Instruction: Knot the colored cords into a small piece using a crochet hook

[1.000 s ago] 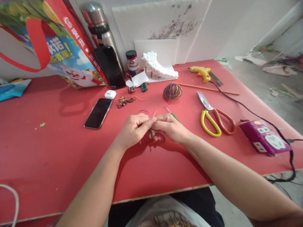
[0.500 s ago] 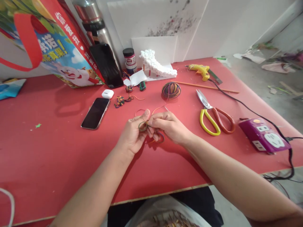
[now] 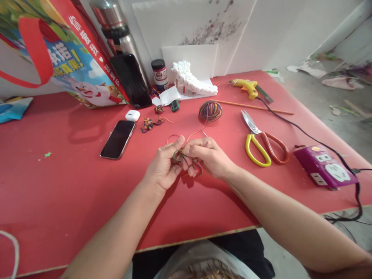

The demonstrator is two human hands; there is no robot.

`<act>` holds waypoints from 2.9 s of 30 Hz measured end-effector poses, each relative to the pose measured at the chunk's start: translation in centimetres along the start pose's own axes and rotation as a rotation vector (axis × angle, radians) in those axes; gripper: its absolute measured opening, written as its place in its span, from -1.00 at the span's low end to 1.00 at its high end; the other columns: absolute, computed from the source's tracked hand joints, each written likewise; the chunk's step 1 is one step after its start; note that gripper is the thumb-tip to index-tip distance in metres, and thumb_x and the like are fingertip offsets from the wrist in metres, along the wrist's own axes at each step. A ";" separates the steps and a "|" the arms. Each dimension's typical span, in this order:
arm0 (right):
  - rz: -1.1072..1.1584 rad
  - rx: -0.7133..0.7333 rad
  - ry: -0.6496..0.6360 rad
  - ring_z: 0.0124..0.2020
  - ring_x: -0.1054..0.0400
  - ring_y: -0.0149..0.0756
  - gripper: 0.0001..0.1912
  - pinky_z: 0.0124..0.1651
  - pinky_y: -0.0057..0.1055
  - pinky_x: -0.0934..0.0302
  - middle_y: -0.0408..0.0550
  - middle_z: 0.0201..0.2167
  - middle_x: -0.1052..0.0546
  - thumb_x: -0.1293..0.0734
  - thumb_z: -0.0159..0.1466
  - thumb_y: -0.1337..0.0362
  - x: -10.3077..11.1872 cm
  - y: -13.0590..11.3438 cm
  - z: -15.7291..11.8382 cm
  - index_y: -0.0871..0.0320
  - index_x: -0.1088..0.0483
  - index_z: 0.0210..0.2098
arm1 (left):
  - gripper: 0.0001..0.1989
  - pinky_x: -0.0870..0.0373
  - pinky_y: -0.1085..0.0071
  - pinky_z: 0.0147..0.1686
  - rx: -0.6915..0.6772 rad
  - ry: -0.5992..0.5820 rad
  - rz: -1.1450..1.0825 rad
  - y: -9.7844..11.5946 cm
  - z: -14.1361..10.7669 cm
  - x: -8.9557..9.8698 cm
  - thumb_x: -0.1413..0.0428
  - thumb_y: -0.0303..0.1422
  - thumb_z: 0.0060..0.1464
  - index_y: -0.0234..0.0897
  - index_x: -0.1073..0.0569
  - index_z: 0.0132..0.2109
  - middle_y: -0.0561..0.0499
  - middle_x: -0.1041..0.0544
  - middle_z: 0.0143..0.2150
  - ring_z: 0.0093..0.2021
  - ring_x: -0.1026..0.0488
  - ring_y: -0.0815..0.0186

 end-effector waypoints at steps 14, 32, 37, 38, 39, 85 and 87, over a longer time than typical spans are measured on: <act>0.096 0.038 -0.025 -0.73 -0.41 -0.39 -0.77 -0.73 -0.58 -0.15 -0.13 -0.68 -0.52 -0.35 0.15 0.25 -0.2 -0.1 0.1 0.19 -0.44 -0.61 | -0.46 -0.47 0.37 -0.58 0.080 0.059 -0.067 -0.4 0.0 0.7 -0.31 0.01 0.16 -0.32 -0.44 -0.54 0.01 -0.47 -0.68 -0.69 -0.46 0.29; 0.309 -0.009 -0.094 -0.75 -0.40 -0.32 -0.79 -0.67 -0.46 -0.33 -0.04 -0.68 -0.55 -0.35 0.08 0.32 -0.1 -0.4 0.4 0.20 -0.40 -0.67 | -0.36 -0.43 0.34 -0.65 0.075 -0.023 -0.172 -0.1 -0.2 -0.7 -0.28 0.05 0.19 -0.34 -0.46 -0.67 0.00 -0.42 -0.73 -0.71 -0.46 0.25; 0.229 0.005 -0.082 -0.73 -0.39 -0.36 -0.75 -0.63 -0.46 -0.33 -0.07 -0.65 -0.53 -0.36 0.14 0.28 0.3 -0.7 0.5 0.19 -0.38 -0.65 | -0.40 -0.44 0.32 -0.58 -0.013 -0.009 0.018 0.5 0.0 0.2 -0.37 0.11 0.02 -0.33 -0.51 -0.62 0.02 -0.41 -0.68 -0.65 -0.44 0.29; 0.203 0.010 -0.063 -0.73 -0.37 -0.39 -0.74 -0.62 -0.48 -0.31 -0.08 -0.65 -0.51 -0.36 0.14 0.29 0.5 -0.7 0.5 0.19 -0.37 -0.65 | -0.42 -0.44 0.36 -0.55 -0.079 0.021 0.062 0.9 0.1 0.6 -0.40 0.08 -0.01 -0.32 -0.49 -0.62 0.04 -0.39 -0.66 -0.63 -0.41 0.35; 0.181 0.012 -0.037 -0.74 -0.34 -0.42 -0.74 -0.62 -0.50 -0.28 -0.10 -0.65 -0.50 -0.36 0.14 0.30 0.7 -0.8 0.5 0.19 -0.36 -0.65 | -0.43 -0.42 0.42 -0.52 -0.164 0.070 0.091 1.3 0.1 1.0 -0.44 0.04 -0.05 -0.30 -0.44 -0.64 0.07 -0.35 -0.66 -0.61 -0.37 0.41; -0.186 0.081 0.183 -0.60 -0.39 -0.39 -0.86 -0.60 -0.49 -0.23 -0.20 -0.56 -0.51 -0.42 0.15 0.24 3.0 -1.9 0.6 0.14 -0.44 -0.31 | -0.89 -0.32 0.45 -0.40 -0.516 0.204 0.455 2.0 -0.4 1.8 -0.31 -0.31 0.14 -0.20 -0.63 -0.34 0.10 -0.47 -0.52 -0.49 -0.33 0.41; -0.137 0.072 0.258 -0.63 -0.33 -0.42 -0.85 -0.68 -0.52 -0.11 -0.19 -0.54 -0.51 -0.43 0.14 0.22 3.2 -2.0 0.5 0.14 -0.45 -0.32 | -0.91 -0.33 0.44 -0.39 -0.550 0.236 0.466 2.1 -0.5 1.8 -0.32 -0.31 0.13 -0.20 -0.63 -0.32 0.11 -0.47 -0.52 -0.49 -0.32 0.40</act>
Point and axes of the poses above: each hand's wrist, its own z-axis towards the middle knuckle, its own x-axis out of the back of the hand, y = z × x, the point moved 4 cm from there along z, towards the middle knuckle
